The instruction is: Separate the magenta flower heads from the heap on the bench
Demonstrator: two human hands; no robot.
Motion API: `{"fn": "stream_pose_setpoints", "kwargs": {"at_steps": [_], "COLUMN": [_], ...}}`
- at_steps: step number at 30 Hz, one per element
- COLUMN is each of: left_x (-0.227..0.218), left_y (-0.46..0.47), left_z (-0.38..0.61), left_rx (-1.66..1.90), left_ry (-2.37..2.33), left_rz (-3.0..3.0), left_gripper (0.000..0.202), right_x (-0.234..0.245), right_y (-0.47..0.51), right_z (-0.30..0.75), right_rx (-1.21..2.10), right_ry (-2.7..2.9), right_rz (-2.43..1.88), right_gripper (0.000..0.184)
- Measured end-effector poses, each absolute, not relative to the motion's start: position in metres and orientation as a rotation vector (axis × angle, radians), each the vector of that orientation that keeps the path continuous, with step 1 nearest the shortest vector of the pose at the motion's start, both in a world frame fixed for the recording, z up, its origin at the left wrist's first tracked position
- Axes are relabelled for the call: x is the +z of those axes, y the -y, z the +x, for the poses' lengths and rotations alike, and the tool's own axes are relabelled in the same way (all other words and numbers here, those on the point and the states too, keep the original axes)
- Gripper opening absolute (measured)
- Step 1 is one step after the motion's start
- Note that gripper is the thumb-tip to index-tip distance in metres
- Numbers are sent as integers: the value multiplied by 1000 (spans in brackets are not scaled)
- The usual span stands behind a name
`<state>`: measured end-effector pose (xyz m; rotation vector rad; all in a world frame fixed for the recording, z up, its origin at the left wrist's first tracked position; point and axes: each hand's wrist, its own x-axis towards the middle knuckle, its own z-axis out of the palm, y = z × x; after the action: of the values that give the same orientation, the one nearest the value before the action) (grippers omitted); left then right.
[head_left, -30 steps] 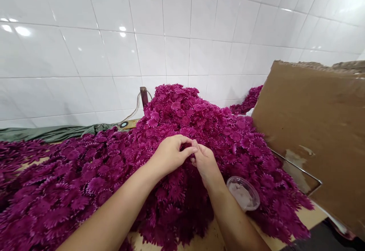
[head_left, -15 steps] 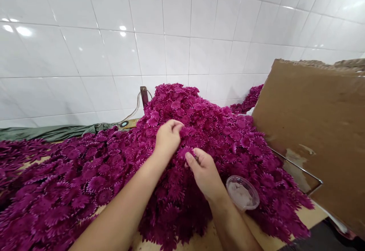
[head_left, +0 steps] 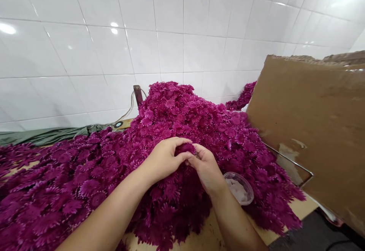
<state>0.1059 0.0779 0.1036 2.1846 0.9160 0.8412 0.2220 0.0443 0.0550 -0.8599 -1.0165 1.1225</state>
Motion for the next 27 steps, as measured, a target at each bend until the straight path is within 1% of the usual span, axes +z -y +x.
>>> {"fn": "stream_pose_setpoints", "kwargs": {"at_steps": [2,4,6,10,13,16,21,23,27], "left_x": [101,98,96,94,94,95,96,94,92], "left_y": [-77,-79,-80,-78,-75,-75,-74,-71,-69], "left_z": [107,108,109,110,110,107,104,106,112], "left_rx": [860,851,903,1062,1018,941,834,821,944], "left_ry": [-902,-910,-967,-1020,-1005,-973,-906,-896,-992], "left_rz": [2144,2100,2068,1984,1963,1964,1955,1964,1998], "left_gripper": [24,19,18,24,22,22,25,22,20], "right_x": [56,57,58,58,58,61,62,61,61], "right_y": [-43,-42,-42,-40,-38,-36,-37,-38,-37], "right_z": [223,224,225,227,227,227,225,225,223], "right_rx": [1100,997,882,754,738,673,440,386,327], "right_ry": [1001,1032,1074,1114,1151,1188,1238,1264,1300], "right_rz": [-883,-953,-1028,-1165,-1217,-1267,-1401,-1423,-1358], "right_gripper": [22,16,15,21,28,31,29,27,24]}}
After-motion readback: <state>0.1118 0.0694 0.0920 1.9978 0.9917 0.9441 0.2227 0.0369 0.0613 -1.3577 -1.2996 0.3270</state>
